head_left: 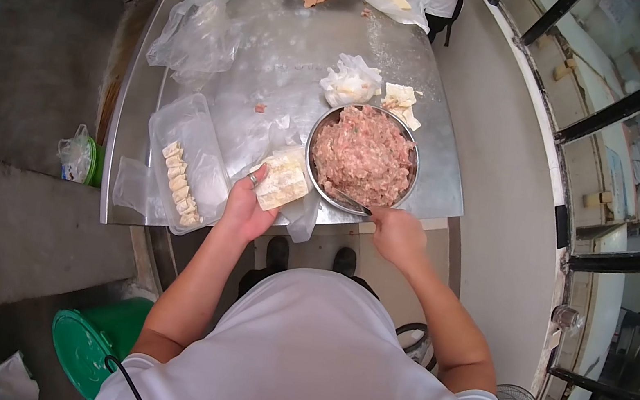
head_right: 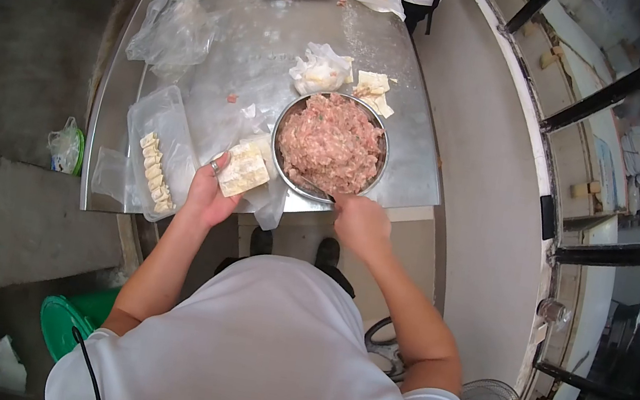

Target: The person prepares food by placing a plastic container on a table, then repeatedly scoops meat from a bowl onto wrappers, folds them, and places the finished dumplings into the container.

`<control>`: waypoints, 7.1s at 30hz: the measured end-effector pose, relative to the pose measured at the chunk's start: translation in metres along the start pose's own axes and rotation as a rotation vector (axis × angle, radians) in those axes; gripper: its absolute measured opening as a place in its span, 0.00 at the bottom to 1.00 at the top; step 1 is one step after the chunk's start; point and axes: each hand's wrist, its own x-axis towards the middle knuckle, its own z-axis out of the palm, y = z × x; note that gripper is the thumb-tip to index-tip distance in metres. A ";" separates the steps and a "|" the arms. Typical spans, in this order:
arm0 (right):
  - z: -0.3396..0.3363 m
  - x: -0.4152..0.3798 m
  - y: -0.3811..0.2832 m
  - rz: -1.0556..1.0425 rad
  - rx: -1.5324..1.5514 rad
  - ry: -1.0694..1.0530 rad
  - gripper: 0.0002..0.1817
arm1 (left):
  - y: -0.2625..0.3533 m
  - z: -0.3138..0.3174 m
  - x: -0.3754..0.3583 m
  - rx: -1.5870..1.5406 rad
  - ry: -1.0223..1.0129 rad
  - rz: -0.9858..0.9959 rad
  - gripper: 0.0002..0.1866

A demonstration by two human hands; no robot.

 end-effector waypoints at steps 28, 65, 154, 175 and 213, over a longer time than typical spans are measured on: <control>0.009 -0.035 -0.041 -0.006 0.591 0.088 0.20 | -0.037 0.021 -0.005 -0.052 0.058 -0.069 0.25; 0.003 -0.007 -0.092 -0.168 0.670 0.047 0.20 | 0.053 -0.004 -0.026 0.948 -0.104 0.118 0.18; 0.031 -0.013 -0.123 0.267 1.122 0.136 0.15 | 0.031 -0.014 0.016 1.969 -0.361 0.891 0.12; 0.007 -0.021 -0.060 0.270 1.048 -0.052 0.16 | 0.009 -0.007 0.009 2.000 -0.260 1.043 0.13; -0.018 -0.021 -0.009 -0.080 0.393 0.320 0.17 | 0.054 -0.017 -0.002 0.305 0.020 0.220 0.17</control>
